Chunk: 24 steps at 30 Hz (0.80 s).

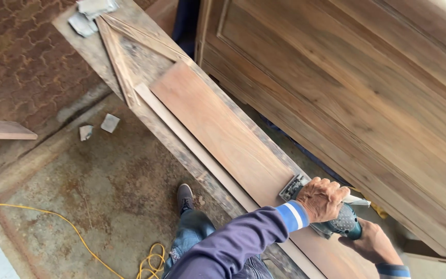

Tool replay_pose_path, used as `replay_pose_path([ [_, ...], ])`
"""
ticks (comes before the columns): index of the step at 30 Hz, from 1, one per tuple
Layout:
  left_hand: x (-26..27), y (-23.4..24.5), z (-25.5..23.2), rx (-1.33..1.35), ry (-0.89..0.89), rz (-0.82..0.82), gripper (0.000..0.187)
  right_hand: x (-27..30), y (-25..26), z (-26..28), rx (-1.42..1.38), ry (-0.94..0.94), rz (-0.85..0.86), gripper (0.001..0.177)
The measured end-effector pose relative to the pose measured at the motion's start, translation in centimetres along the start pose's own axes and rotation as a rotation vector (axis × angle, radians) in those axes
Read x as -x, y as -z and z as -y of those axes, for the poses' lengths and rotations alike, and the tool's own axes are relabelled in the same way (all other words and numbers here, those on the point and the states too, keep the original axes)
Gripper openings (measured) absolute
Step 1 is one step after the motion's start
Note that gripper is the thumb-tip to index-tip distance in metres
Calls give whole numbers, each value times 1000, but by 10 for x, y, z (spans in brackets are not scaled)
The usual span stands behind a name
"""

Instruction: The recorder is sanding wood boards manually with sandpaper and using an electric sander.

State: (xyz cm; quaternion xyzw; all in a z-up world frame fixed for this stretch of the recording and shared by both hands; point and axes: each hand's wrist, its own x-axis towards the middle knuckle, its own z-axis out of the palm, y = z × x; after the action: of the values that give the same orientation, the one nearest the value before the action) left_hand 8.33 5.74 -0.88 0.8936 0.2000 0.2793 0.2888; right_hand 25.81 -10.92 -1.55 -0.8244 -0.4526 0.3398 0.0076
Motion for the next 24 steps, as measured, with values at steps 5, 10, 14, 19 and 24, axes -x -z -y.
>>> replay_pose_path([
  [5, -6, 46, 49, -22, 23, 7, 14, -37, 4, 62, -44, -77, 31, 44],
  [10, -18, 92, 103, -61, 3, 40, 15, -68, 7, 133, -74, -75, 3, 45],
  [14, -30, 129, 145, -72, 3, 46, 14, -87, 19, 200, -70, -136, 41, 46],
  [19, -44, 183, 193, -96, -10, -23, 13, -119, 30, 264, -67, 8, -16, 48],
  [24, -48, 225, 242, -68, -7, -40, 14, -146, 32, 323, -85, 122, -35, 46],
])
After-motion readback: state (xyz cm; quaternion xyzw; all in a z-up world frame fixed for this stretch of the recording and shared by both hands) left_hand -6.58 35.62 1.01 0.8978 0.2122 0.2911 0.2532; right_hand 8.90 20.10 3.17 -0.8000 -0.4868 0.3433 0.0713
